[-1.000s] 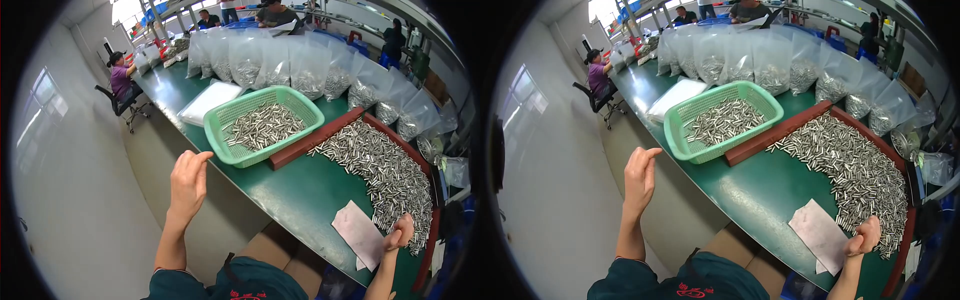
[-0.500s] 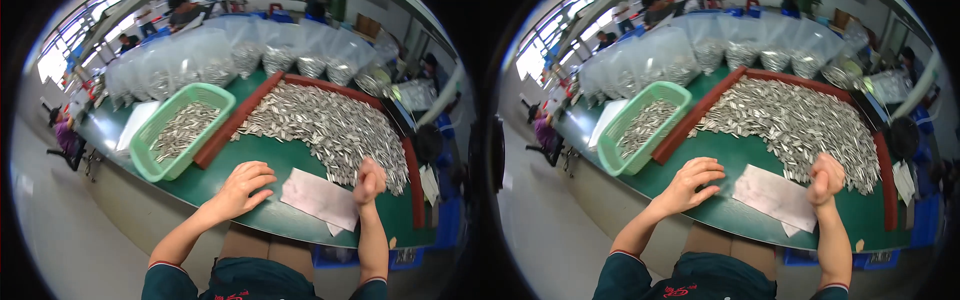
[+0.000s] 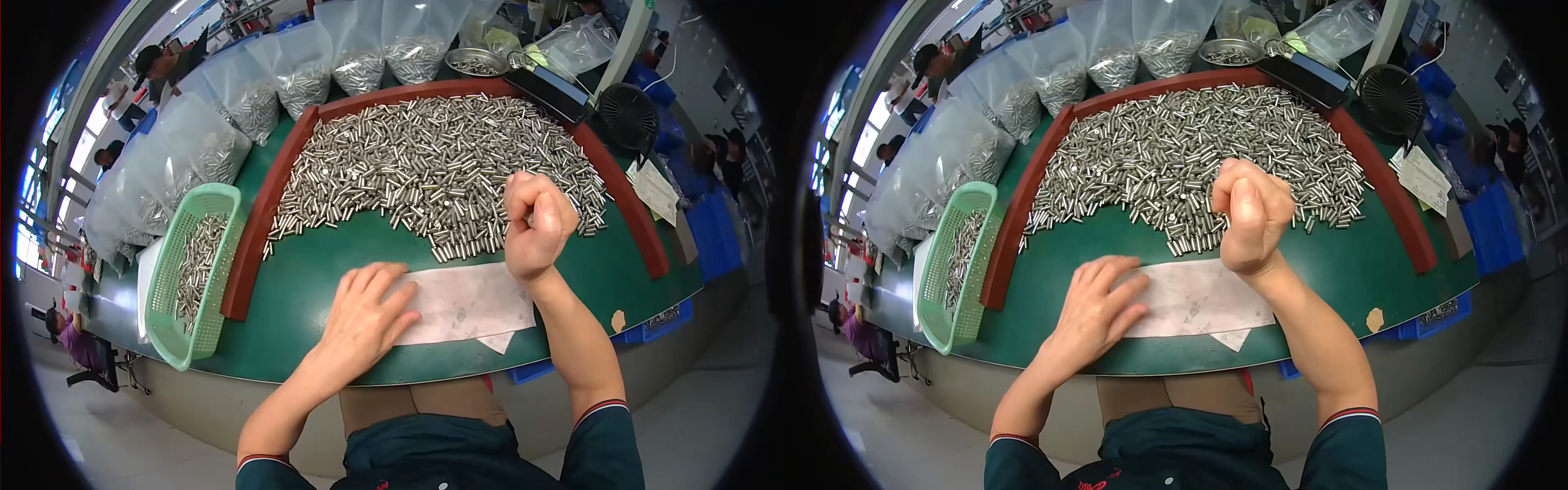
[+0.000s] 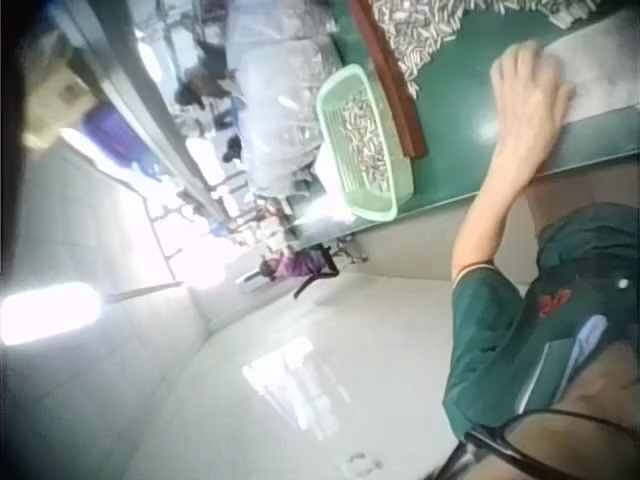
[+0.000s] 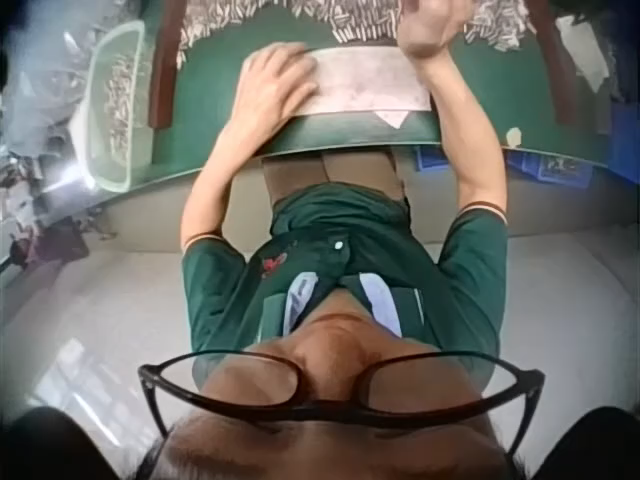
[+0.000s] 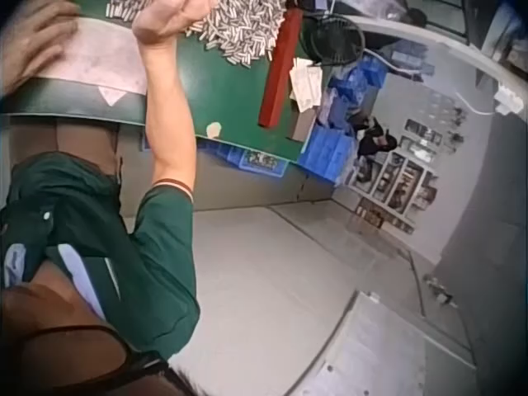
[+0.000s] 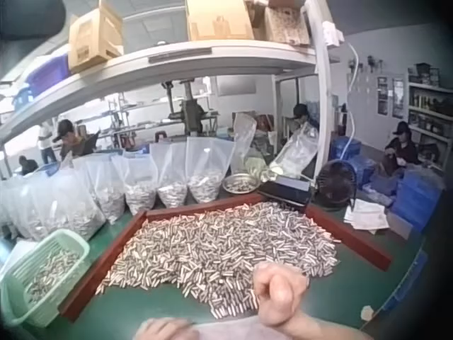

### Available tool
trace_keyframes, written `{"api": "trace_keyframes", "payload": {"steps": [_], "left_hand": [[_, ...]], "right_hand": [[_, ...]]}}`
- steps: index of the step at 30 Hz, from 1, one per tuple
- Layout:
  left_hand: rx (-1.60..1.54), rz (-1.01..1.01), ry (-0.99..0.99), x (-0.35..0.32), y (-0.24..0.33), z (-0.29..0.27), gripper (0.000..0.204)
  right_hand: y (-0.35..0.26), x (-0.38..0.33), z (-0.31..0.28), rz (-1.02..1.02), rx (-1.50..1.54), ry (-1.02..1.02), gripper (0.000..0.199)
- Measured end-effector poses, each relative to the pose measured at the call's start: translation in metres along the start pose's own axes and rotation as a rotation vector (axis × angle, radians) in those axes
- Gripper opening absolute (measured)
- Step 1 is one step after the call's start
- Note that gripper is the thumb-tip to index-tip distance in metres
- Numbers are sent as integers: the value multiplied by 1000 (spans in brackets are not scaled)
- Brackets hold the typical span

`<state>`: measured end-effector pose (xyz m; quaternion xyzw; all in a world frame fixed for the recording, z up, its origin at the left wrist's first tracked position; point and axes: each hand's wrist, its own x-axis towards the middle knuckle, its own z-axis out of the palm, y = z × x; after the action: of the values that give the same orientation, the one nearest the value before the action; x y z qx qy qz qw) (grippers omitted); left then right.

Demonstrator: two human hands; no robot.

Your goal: Inspecting and sorting small metal pins on a workbench in a factory setting.

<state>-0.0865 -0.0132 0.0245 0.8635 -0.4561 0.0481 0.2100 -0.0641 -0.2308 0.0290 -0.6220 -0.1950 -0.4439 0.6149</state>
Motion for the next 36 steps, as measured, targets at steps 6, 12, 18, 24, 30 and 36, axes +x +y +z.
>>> {"api": "trace_keyframes", "payload": {"steps": [6, 12, 18, 24, 30, 36], "left_hand": [[-20, 306, 61, 74, -11, 18, 19], [-46, 581, -80, 128, -12, 47, 20], [63, 558, -85, 119, -36, 42, 21], [133, 411, -93, 93, -61, 23, 18], [90, 251, -62, 69, -75, 16, 22], [-20, 115, 88, 50, -84, 19, 28]], "right_hand": [[-2, 13, -7, -17, 44, 139, 27], [9, 18, -21, -16, -59, 227, 29], [9, 15, -18, -58, -136, 144, 29], [9, 14, -18, -16, -153, 143, 28], [2, 9, -10, 170, 19, 117, 31], [-7, -3, 9, 448, 325, 52, 32]]}}
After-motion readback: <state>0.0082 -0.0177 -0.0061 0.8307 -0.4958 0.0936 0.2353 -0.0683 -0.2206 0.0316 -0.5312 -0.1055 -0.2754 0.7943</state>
